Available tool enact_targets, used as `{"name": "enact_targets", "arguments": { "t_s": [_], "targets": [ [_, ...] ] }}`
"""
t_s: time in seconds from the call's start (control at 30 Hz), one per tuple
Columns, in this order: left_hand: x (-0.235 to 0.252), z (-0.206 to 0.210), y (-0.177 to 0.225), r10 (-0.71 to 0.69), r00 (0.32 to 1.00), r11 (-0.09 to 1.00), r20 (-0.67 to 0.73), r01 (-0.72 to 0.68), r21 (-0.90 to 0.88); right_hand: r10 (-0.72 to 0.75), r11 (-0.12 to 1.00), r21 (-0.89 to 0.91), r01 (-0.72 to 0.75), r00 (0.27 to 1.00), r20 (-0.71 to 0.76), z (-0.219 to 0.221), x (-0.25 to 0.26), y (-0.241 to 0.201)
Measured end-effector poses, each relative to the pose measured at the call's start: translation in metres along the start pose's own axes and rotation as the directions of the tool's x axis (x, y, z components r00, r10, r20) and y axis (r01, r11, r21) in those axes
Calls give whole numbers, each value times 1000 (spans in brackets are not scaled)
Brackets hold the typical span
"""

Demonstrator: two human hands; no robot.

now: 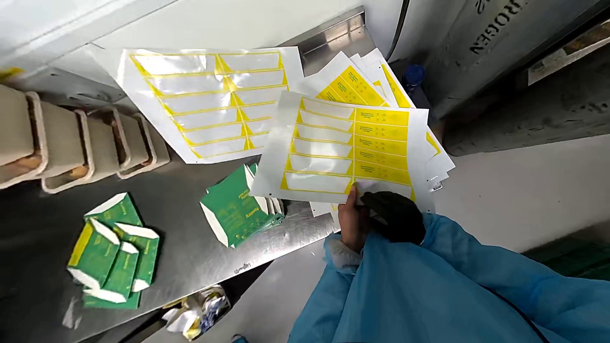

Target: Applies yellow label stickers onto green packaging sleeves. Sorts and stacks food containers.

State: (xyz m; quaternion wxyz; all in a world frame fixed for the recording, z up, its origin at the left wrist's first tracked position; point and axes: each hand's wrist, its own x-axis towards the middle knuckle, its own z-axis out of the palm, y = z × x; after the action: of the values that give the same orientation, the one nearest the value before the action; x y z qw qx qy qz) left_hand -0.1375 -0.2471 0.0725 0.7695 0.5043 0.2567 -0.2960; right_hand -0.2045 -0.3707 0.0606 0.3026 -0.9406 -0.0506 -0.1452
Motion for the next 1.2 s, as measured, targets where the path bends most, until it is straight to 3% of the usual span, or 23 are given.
{"name": "enact_targets", "arguments": {
  "t_s": [0.1, 0.17, 0.33, 0.4, 0.53, 0.6, 0.73, 0.87, 1.2],
  "targets": [
    [-1, 6, -4, 47, 998, 982, 43, -38, -187, 247, 967, 110, -231, 955, -163, -11, 8, 4],
    [-5, 8, -7, 78, 994, 970, 83, -56, -235, 329, 941, 143, -306, 926, -186, -21, 19, 2],
    [-5, 15, -7, 217, 974, 957, 67, -199, -211, 224, 933, -266, -243, 969, -100, -41, 29, -3],
    [-8, 14, -6, 284, 958, 948, 45, -273, -162, 175, 938, -290, -191, 981, -82, -52, 33, -3],
    [-12, 17, 0, 347, 931, 931, 117, -326, -166, 244, 969, -4, -247, 962, -123, -59, 38, 0],
    [-12, 25, 3, 387, 911, 922, 144, -379, -82, 276, 960, 86, -266, 950, -142, -56, 37, 1],
    [-12, 36, 5, 411, 906, 912, 102, -410, -24, 328, 935, 188, -300, 935, -135, -48, 32, 2],
    [-17, 36, 9, 386, 911, 921, 144, -389, -9, 339, 919, 274, -283, 923, -184, -51, 35, 2],
    [-16, 40, 15, 501, 842, 845, 199, -526, 99, 404, 850, 431, -302, 899, -167, -63, 43, 6]
  ]
}}
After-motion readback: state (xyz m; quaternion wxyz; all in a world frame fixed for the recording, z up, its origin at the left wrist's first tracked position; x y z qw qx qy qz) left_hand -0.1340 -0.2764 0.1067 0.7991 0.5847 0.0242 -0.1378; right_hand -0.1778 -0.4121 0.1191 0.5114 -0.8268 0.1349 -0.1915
